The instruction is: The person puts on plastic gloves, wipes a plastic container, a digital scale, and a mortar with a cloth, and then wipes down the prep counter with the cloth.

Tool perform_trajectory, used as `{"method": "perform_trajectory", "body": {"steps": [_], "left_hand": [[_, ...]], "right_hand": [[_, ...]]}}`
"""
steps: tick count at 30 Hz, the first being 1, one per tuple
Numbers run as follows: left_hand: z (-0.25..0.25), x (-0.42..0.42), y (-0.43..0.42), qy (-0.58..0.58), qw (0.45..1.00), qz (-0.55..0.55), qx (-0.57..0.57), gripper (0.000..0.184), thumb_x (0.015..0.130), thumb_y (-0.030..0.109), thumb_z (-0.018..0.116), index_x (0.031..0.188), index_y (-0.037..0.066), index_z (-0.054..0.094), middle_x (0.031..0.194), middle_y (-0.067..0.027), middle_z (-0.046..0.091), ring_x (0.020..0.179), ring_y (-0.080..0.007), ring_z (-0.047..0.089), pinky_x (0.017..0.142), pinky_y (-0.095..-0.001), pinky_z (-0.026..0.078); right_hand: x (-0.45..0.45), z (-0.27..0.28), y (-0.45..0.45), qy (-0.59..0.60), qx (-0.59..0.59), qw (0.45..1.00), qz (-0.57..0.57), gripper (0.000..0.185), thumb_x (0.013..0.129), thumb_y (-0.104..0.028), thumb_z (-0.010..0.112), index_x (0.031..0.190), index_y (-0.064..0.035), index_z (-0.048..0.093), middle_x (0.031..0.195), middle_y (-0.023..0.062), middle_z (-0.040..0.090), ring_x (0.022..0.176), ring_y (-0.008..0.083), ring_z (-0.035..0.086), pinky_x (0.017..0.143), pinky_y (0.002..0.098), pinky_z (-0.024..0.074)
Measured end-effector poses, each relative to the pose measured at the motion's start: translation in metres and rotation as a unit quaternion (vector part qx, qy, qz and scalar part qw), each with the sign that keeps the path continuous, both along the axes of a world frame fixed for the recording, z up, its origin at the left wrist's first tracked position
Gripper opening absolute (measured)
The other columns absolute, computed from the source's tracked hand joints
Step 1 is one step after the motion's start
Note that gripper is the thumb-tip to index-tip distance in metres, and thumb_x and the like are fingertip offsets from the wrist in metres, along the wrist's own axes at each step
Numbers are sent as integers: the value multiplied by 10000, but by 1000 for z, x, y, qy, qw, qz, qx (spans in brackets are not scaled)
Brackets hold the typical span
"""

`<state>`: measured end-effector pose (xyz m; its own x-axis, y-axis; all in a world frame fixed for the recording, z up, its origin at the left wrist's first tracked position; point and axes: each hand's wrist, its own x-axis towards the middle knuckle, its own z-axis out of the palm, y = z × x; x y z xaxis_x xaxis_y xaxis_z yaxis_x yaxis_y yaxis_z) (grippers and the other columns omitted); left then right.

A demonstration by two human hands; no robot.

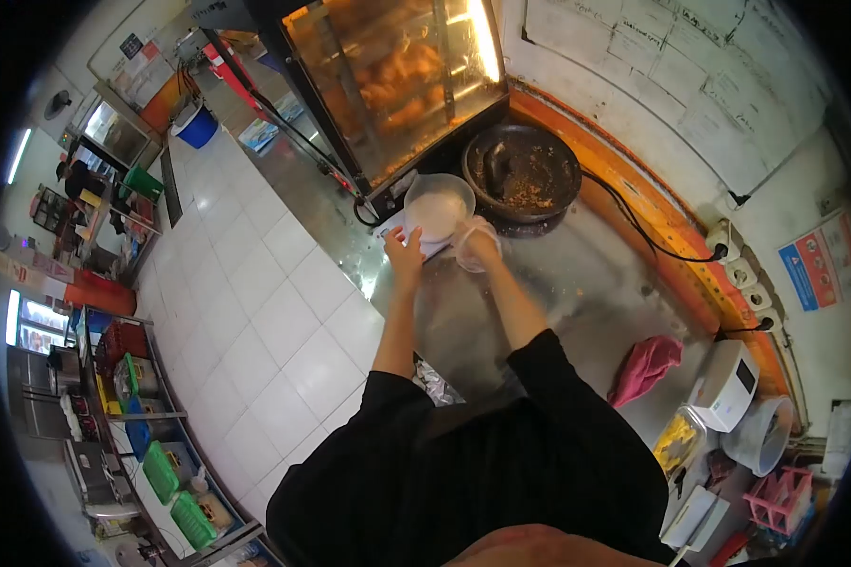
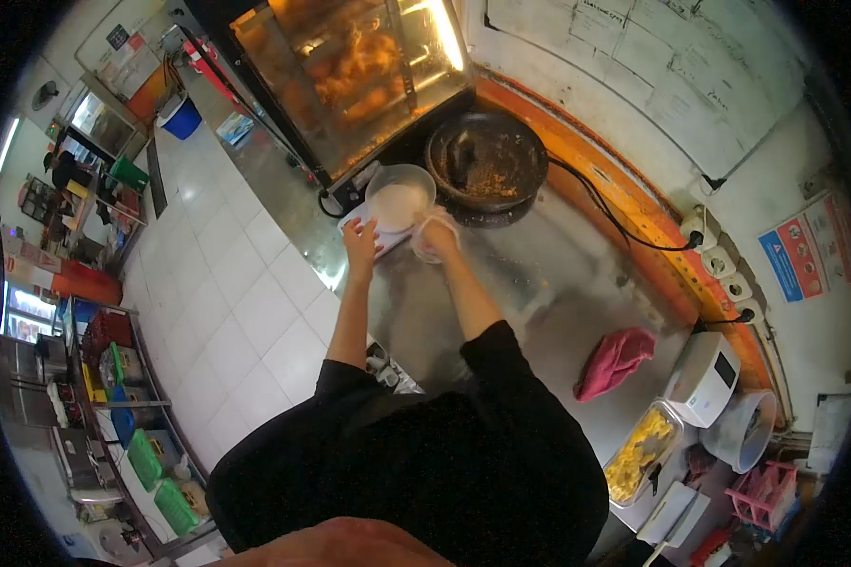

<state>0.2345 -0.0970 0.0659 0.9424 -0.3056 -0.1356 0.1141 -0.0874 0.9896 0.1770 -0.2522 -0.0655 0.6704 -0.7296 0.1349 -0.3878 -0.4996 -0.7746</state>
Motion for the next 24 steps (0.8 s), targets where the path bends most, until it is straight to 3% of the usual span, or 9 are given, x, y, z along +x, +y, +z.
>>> {"method": "perform_trajectory", "body": {"steps": [1, 2, 4, 8, 9, 12, 16, 20, 24], "left_hand": [[2, 13, -1, 109, 993, -9, 43, 633, 781, 311, 686, 1264, 46, 374, 1258, -134, 423, 951, -245, 570, 652, -353, 523], [6, 19, -3, 105, 993, -7, 42, 633, 781, 311, 686, 1264, 46, 374, 1258, -134, 423, 951, -245, 570, 652, -353, 523], [15, 27, -2, 133, 988, -72, 29, 667, 795, 353, 658, 1282, 30, 339, 1265, -155, 431, 935, -257, 584, 626, -358, 531], [31, 42, -11, 130, 932, -329, -75, 454, 813, 218, 609, 1203, 37, 462, 1100, -113, 570, 915, -207, 609, 712, -351, 555], [49, 34, -17, 123, 931, -338, -57, 361, 806, 129, 570, 1153, 49, 511, 1063, -92, 590, 884, -183, 621, 739, -339, 555], [58, 36, -48, 127, 912, -389, -26, 403, 782, 93, 568, 1172, 45, 478, 1077, -109, 564, 879, -212, 625, 671, -326, 567], [68, 29, -89, 100, 902, -415, -65, 432, 760, 88, 568, 1183, 50, 489, 1109, -101, 585, 874, -188, 631, 737, -337, 551], [98, 20, -124, 20, 867, -496, 38, 518, 707, 11, 555, 1216, 58, 468, 1116, -103, 579, 904, -197, 625, 731, -339, 552], [115, 30, -148, 9, 873, -478, 101, 591, 698, -47, 518, 1268, 91, 443, 1108, -97, 580, 915, -213, 621, 722, -350, 556]], "right_hand": [[52, -130, -18, -385, 166, 907, -38, 337, 729, -352, 652, 933, -84, 647, 876, 80, 658, 823, 228, 621, 745, 313, 490], [35, -66, -19, -157, 89, 983, 8, 354, 737, -324, 641, 1000, -89, 627, 948, 99, 640, 880, 245, 607, 789, 299, 477], [-4, 92, -16, 278, -260, 908, 177, 420, 753, -270, 620, 1135, -99, 585, 1094, 137, 605, 995, 280, 580, 879, 271, 451], [-25, 107, -33, 127, -57, 973, 185, 544, 744, -210, 596, 1262, -94, 475, 1234, 139, 527, 1084, 291, 530, 936, 300, 420], [-32, 145, -13, 57, -2, 998, -35, 465, 766, -167, 567, 1223, -93, 524, 1127, 129, 583, 1055, 256, 550, 925, 300, 425], [-44, 170, -24, -106, -337, 902, -249, 467, 768, -106, 525, 1235, -103, 540, 1148, 134, 593, 1050, 259, 558, 924, 331, 424], [-31, 187, -43, 12, -125, 990, -62, 481, 827, -130, 492, 1301, -60, 445, 1208, 150, 540, 1100, 244, 530, 927, 322, 417], [34, 87, -89, -87, 101, 990, -47, 451, 856, -237, 497, 1270, -58, 472, 1238, 142, 515, 1145, 223, 494, 955, 322, 386], [-13, 178, -65, -335, 93, 935, 76, 464, 854, -236, 563, 1279, -79, 465, 1252, 102, 510, 1169, 207, 468, 1005, 313, 339]]}}
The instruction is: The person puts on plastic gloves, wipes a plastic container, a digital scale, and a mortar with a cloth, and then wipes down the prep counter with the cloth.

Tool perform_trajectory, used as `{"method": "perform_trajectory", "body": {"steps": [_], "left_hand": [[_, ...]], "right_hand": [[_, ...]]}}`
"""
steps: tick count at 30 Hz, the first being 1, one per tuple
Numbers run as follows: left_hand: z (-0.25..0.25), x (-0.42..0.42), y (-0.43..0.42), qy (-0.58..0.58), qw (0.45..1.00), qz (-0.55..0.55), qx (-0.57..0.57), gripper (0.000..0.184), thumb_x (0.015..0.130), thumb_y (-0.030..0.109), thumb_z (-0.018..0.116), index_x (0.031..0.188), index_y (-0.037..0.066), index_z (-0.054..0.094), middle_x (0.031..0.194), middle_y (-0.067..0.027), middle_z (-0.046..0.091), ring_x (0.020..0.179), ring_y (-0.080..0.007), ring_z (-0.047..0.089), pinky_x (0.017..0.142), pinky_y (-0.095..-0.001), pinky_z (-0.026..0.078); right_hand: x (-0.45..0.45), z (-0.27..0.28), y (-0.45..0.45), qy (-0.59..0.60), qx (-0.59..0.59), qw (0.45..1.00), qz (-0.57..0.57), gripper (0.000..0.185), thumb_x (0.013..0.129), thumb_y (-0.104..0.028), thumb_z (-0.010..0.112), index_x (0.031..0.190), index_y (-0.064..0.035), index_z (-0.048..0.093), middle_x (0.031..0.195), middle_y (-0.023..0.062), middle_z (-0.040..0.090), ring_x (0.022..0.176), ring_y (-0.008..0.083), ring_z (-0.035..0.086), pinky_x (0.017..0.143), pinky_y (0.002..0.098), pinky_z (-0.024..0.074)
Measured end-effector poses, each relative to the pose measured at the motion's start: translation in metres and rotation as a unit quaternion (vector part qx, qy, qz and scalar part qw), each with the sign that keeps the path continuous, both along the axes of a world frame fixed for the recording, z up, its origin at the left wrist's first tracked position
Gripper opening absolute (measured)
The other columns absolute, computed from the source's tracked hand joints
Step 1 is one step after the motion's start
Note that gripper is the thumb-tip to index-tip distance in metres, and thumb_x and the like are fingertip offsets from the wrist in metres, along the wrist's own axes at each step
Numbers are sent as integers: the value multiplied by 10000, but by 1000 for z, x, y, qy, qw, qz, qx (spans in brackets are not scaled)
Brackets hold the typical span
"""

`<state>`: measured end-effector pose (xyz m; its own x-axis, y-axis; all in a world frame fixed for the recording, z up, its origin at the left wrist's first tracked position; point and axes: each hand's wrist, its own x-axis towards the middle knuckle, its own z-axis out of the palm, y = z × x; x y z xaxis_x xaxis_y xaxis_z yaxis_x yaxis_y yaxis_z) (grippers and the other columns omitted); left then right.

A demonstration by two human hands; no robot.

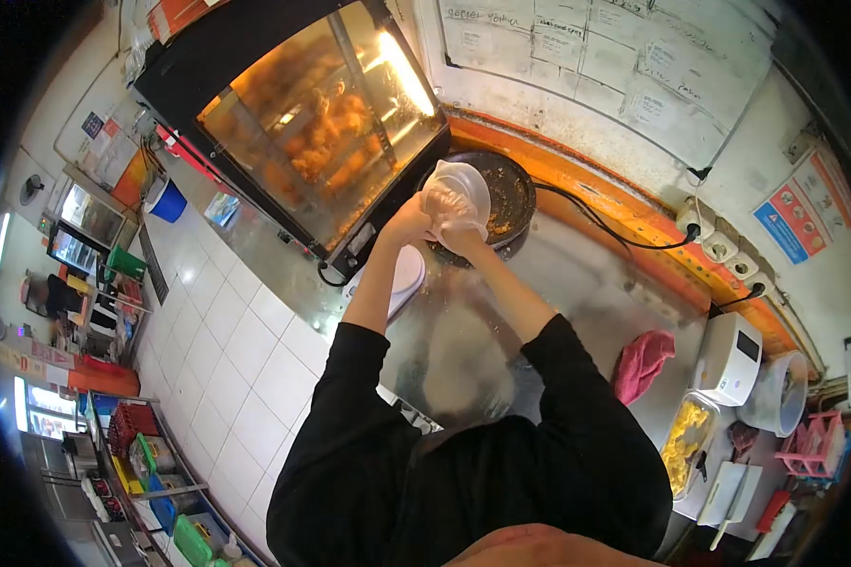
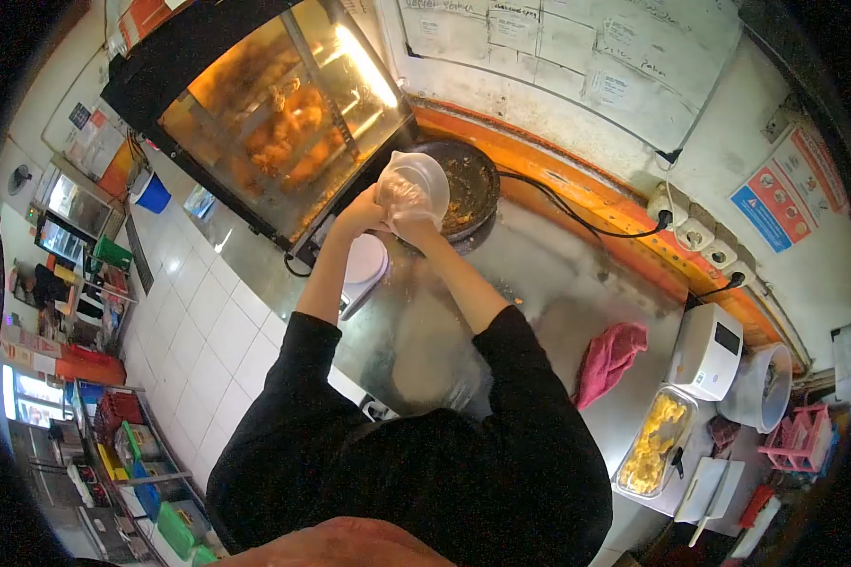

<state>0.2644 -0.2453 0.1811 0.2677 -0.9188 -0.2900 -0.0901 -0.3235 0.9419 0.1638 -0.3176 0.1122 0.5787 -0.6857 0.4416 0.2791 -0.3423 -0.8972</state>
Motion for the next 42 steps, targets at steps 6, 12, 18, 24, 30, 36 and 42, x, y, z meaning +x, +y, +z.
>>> {"method": "perform_trajectory", "body": {"steps": [6, 12, 18, 24, 30, 36, 42], "left_hand": [[-5, 44, -37, -45, 999, 12, 6, 592, 735, -42, 495, 1291, 151, 440, 1038, -88, 599, 854, -210, 629, 623, -351, 573], [12, 37, -66, -89, 995, -51, 9, 398, 754, -13, 524, 1147, 47, 506, 838, -94, 620, 633, -206, 643, 496, -346, 565], [8, 43, -81, -177, 982, -17, 62, 492, 714, -74, 521, 1183, 76, 514, 964, -122, 608, 771, -233, 637, 559, -368, 576], [8, 56, -78, -234, 972, 6, 27, 498, 688, -67, 474, 1185, -47, 486, 924, -194, 629, 662, -265, 656, 498, -351, 566], [30, 23, -71, -78, 996, -36, 25, 317, 728, -17, 537, 1042, -15, 574, 879, -141, 637, 629, -230, 652, 513, -334, 571], [24, 43, -74, -139, 990, -29, 11, 264, 798, 44, 555, 1057, 17, 594, 879, -114, 637, 658, -209, 650, 548, -331, 583], [42, 27, -67, -81, 995, -29, 41, 380, 744, -69, 502, 1113, 9, 549, 1025, -97, 607, 831, -232, 639, 600, -371, 589]], "right_hand": [[-48, 76, -46, 557, -372, 733, 119, 416, 850, -230, 575, 1234, -92, 490, 1149, 138, 555, 1056, 252, 558, 830, 335, 494], [14, 6, -86, 294, -183, 932, -106, 426, 801, -117, 570, 1218, -84, 489, 1137, 164, 552, 1063, 262, 549, 851, 338, 479], [2, 12, -54, 165, -554, 809, -107, 275, 808, -155, 530, 1042, -12, 544, 1035, 175, 605, 1029, 281, 567, 887, 352, 460], [-44, 103, -53, 569, 3, 819, -74, 513, 780, -82, 504, 1289, -85, 437, 1297, 164, 458, 1204, 269, 449, 979, 325, 391], [-1, 11, -55, -10, -115, 985, -128, 493, 822, -105, 527, 1299, -41, 420, 1209, 183, 504, 1184, 301, 445, 1017, 310, 346], [-41, 75, -38, 470, -308, 826, -34, 546, 777, -63, 508, 1314, -81, 416, 1287, 162, 462, 1208, 282, 427, 1018, 336, 344], [-6, 18, -70, 211, -338, 872, -284, 550, 823, -73, 471, 1362, -68, 362, 1356, 126, 403, 1244, 261, 399, 1049, 332, 312]]}}
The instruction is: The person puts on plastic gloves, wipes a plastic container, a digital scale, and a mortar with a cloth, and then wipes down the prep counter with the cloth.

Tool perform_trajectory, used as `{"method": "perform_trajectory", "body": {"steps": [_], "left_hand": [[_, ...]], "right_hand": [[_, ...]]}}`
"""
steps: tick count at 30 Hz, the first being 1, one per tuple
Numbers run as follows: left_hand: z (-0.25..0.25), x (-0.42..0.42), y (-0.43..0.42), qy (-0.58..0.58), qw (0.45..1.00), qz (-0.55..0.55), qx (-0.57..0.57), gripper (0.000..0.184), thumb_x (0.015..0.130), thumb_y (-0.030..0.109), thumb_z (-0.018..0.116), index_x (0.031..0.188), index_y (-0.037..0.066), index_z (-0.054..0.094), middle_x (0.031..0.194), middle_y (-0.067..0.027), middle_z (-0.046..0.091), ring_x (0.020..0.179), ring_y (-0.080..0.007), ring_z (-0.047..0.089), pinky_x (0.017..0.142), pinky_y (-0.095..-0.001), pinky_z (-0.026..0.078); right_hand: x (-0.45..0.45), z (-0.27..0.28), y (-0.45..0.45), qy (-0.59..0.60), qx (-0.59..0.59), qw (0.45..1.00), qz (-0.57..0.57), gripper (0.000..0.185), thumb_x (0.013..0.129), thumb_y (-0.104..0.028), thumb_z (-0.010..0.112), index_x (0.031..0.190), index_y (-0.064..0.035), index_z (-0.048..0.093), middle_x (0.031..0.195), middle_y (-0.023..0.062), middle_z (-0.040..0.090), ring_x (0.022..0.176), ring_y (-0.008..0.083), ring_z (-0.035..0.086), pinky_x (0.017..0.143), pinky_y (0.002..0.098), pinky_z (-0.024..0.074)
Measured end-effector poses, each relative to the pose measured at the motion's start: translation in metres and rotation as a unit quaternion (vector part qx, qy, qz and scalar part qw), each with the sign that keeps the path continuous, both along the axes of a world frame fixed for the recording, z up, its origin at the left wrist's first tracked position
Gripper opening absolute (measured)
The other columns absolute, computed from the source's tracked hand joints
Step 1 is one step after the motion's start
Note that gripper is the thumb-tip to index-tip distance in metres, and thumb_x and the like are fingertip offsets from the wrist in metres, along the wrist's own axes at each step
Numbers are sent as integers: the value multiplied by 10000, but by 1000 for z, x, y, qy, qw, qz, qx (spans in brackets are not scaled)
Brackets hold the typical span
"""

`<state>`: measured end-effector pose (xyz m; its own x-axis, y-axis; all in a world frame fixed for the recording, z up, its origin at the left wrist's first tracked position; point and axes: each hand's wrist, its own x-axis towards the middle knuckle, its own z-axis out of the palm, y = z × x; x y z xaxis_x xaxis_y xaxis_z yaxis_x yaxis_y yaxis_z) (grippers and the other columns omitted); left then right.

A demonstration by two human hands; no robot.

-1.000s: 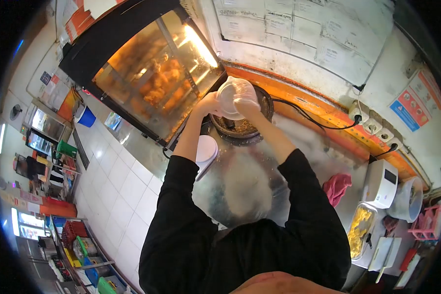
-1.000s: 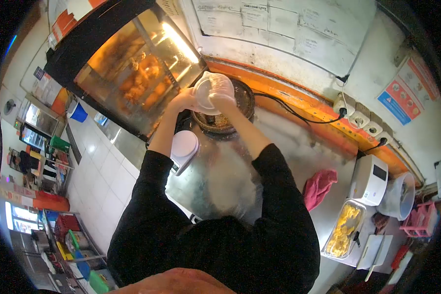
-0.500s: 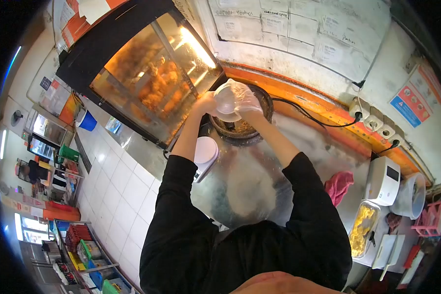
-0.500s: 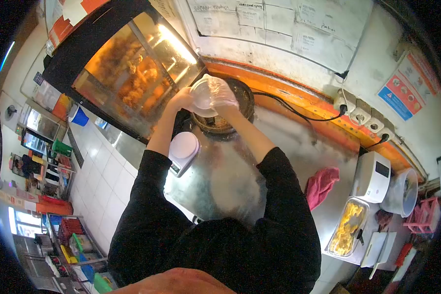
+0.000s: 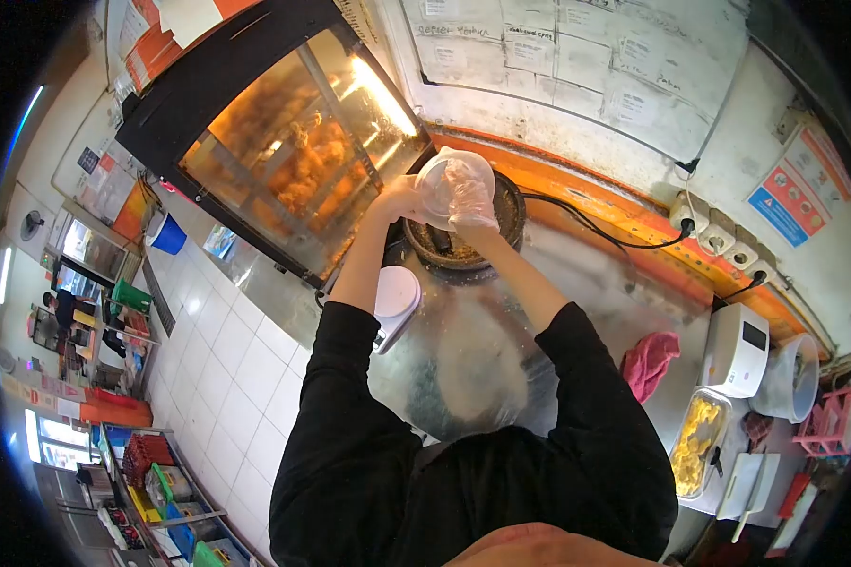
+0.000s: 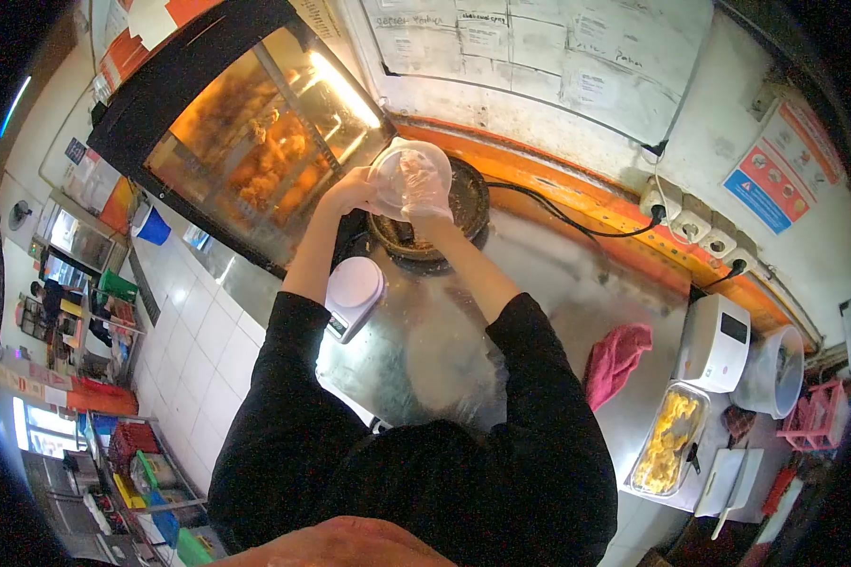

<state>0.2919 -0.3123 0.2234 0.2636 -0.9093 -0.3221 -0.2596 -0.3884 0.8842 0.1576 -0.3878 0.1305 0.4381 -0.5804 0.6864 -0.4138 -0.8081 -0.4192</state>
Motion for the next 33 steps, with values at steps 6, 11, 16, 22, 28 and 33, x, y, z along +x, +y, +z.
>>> {"method": "perform_trajectory", "body": {"steps": [6, 11, 16, 22, 28, 33], "left_hand": [[5, -11, 4, -15, 1000, -14, -2, 453, 692, -123, 494, 1122, 4, 550, 1030, -105, 607, 858, -239, 642, 615, -356, 589], [0, 8, -1, -15, 999, 42, -20, 309, 767, -47, 543, 1068, 10, 582, 876, -89, 634, 722, -187, 649, 588, -335, 582], [-5, 3, -1, -21, 999, 31, -26, 241, 810, -11, 533, 1042, 12, 594, 866, -83, 637, 691, -167, 644, 569, -332, 576], [-20, 11, -6, -15, 996, -16, -87, 286, 735, -24, 532, 1006, 15, 612, 864, -94, 642, 703, -185, 651, 530, -306, 561], [-19, 15, 2, -131, 989, 35, -66, 337, 717, -58, 503, 1031, -1, 614, 822, -107, 651, 623, -189, 644, 479, -312, 527], [-9, -2, 5, -234, 970, -7, -70, 391, 721, -39, 499, 1093, 20, 605, 805, -112, 646, 565, -192, 637, 454, -306, 537]], "right_hand": [[-50, 79, 45, 130, 157, 950, 238, 441, 842, -92, 472, 1280, -56, 440, 1195, 127, 526, 1115, 284, 502, 964, 346, 400], [-35, 17, 10, 270, 14, 956, 116, 473, 696, -61, 590, 1166, -37, 541, 1135, 117, 575, 1065, 285, 527, 923, 331, 425], [-27, 23, 10, -15, 49, 998, 38, 506, 656, -35, 591, 1161, -30, 559, 1165, 120, 566, 1082, 262, 520, 939, 332, 413], [-27, 28, 42, 18, -157, 964, 213, 481, 693, -68, 564, 1170, -33, 514, 1130, 143, 569, 989, 328, 559, 913, 380, 427], [-36, 19, 13, 317, 119, 941, -23, 446, 817, -111, 493, 1249, -42, 406, 1167, 159, 534, 1026, 312, 548, 872, 377, 471], [-55, 94, 43, 358, 24, 930, -74, 635, 863, -169, 484, 1415, -65, 190, 1352, 127, 389, 1086, 282, 540, 792, 369, 522]]}}
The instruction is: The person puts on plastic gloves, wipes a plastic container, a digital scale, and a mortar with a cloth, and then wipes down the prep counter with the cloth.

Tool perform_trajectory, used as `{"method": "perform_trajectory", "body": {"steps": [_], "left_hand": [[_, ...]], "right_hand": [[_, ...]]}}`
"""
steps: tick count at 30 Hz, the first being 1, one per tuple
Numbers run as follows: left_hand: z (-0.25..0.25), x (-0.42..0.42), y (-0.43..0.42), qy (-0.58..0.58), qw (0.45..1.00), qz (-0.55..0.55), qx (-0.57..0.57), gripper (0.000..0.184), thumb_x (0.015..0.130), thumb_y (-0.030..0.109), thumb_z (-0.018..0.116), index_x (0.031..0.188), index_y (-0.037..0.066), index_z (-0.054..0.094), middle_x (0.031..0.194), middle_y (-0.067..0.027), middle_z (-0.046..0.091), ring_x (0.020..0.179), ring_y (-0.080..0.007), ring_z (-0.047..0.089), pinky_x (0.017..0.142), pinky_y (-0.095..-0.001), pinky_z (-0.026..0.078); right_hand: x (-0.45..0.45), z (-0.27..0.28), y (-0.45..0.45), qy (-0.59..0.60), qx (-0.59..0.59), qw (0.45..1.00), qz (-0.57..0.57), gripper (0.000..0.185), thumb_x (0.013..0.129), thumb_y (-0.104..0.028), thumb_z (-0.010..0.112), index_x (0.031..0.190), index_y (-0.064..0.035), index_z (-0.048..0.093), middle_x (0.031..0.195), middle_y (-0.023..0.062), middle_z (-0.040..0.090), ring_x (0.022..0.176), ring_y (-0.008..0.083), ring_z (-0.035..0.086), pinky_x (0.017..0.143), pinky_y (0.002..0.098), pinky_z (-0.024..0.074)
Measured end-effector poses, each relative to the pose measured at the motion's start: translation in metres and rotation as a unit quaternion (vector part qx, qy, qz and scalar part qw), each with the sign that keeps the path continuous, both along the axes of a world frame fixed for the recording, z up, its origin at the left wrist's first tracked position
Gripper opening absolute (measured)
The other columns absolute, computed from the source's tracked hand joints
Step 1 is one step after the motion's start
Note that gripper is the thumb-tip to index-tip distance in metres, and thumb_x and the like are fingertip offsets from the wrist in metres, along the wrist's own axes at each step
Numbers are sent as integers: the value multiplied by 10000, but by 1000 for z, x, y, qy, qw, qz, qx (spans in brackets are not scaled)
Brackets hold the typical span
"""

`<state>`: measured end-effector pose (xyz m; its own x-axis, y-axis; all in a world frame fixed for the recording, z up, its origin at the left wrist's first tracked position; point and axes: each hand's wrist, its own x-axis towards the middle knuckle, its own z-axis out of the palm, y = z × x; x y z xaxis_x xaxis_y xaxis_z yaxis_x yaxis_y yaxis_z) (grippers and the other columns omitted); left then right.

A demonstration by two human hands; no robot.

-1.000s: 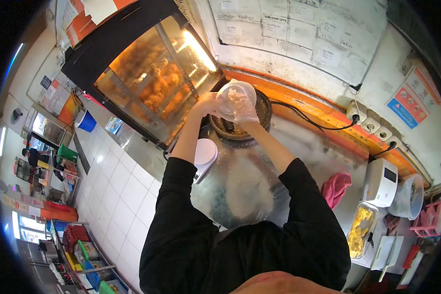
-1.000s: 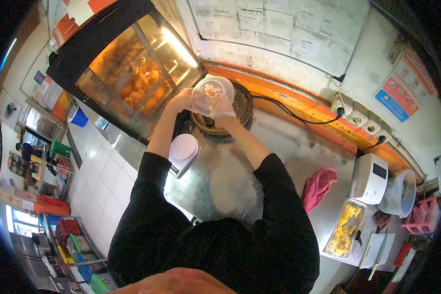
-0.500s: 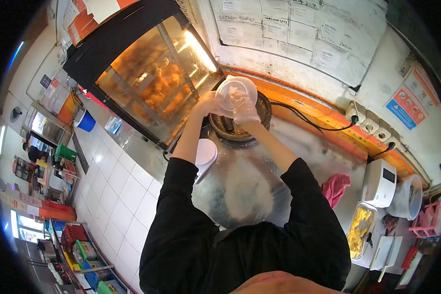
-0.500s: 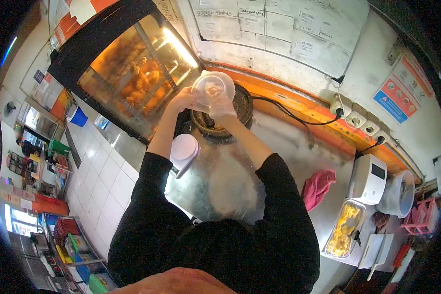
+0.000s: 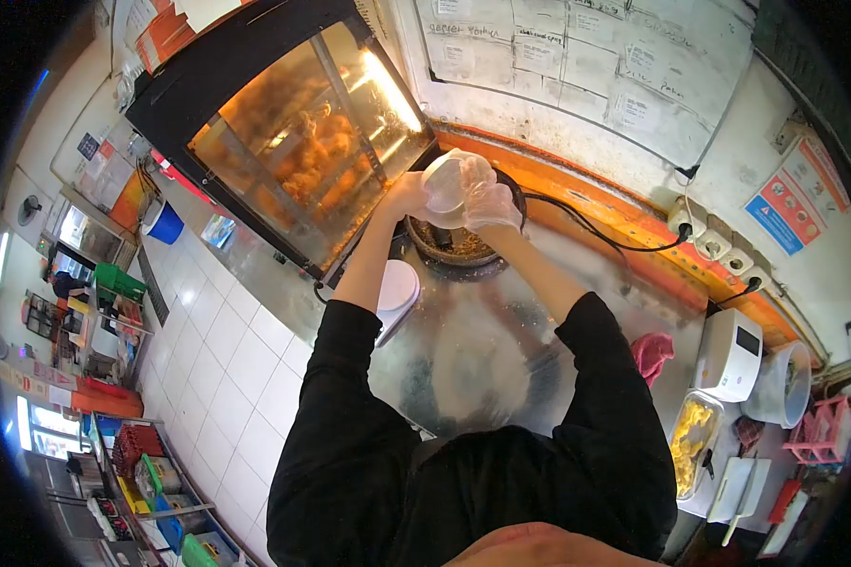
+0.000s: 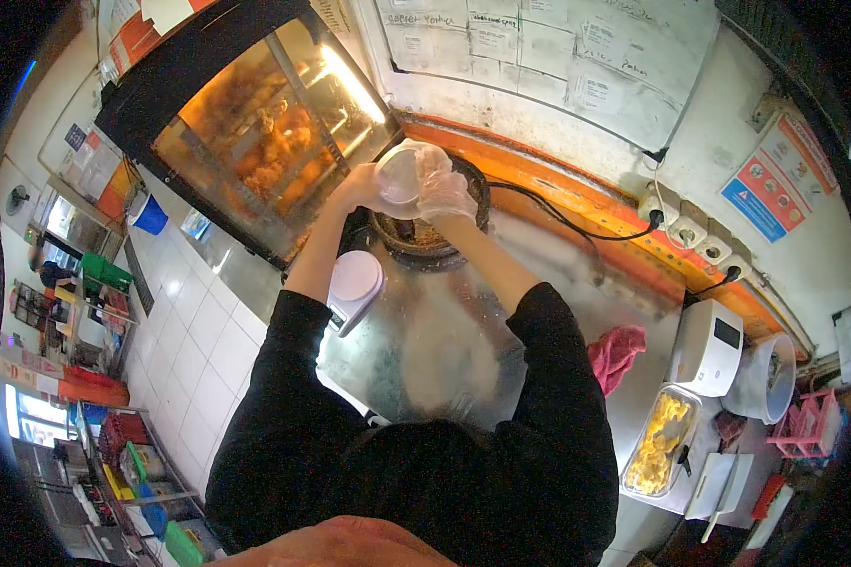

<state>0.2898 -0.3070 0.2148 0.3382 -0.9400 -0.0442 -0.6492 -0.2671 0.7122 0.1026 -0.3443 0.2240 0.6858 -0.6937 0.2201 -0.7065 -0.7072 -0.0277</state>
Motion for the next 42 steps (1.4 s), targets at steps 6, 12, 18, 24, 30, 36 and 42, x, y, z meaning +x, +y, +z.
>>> {"method": "perform_trajectory", "body": {"steps": [6, 12, 18, 24, 30, 36, 42], "left_hand": [[4, -12, 5, 179, 983, 26, -35, 447, 747, -29, 488, 1175, 55, 584, 826, -84, 644, 577, -148, 633, 442, -284, 522], [-17, -2, 3, -124, 989, 52, -61, 557, 734, 37, 551, 1287, 54, 484, 992, -214, 640, 864, -328, 646, 718, -392, 535], [-52, -41, 8, -377, 903, 58, -199, 755, 749, -17, 543, 1424, 94, 222, 1362, -237, 368, 1249, -368, 393, 849, -422, 494], [-36, -93, 55, -248, 951, -29, -180, 1056, 683, 169, 742, 1448, 74, 20, 1482, -232, -88, 1383, -374, 47, 1034, -580, 233], [-65, -90, 127, -82, 947, 50, -307, 1047, 706, 140, 712, 1423, -16, -34, 1480, -245, -85, 1386, -366, 9, 1094, -490, 136], [-99, -84, 179, -96, 952, 114, -268, 996, 719, 86, 670, 1421, -24, -27, 1477, -268, -15, 1382, -380, 34, 1115, -421, 81], [-96, -89, 204, -87, 949, 147, -264, 955, 730, 88, 661, 1417, -40, 10, 1475, -271, 8, 1381, -377, 44, 1113, -425, 87]], "right_hand": [[15, -40, -4, -51, 212, 973, -74, 542, 852, -157, 503, 1358, -40, 351, 1396, 154, 377, 1048, 291, 569, 834, 394, 495], [15, -130, -45, -244, 217, 928, 181, 243, 884, -232, 537, 882, -31, 675, 858, 142, 669, 848, 229, 624, 745, 308, 486], [-18, -30, -31, -564, 776, 278, -55, 262, 914, -218, 470, 918, 10, 600, 818, 125, 625, 757, 236, 607, 709, 334, 525], [-40, -101, -85, -643, 656, 369, 144, 247, 901, -220, 523, 983, 8, 567, 819, 96, 602, 697, 207, 591, 668, 305, 533], [-115, -202, -88, -673, 578, 453, -86, 203, 862, -188, 602, 959, -11, 584, 830, 65, 618, 680, 155, 586, 644, 291, 534], [-126, -192, -62, -789, 570, 220, 73, 178, 821, -88, 639, 971, -4, 590, 873, 61, 628, 765, 146, 605, 665, 259, 535], [-112, -185, -63, -772, 560, 298, -26, 120, 808, -73, 639, 908, -18, 600, 880, 54, 622, 769, 141, 604, 621, 222, 518]]}}
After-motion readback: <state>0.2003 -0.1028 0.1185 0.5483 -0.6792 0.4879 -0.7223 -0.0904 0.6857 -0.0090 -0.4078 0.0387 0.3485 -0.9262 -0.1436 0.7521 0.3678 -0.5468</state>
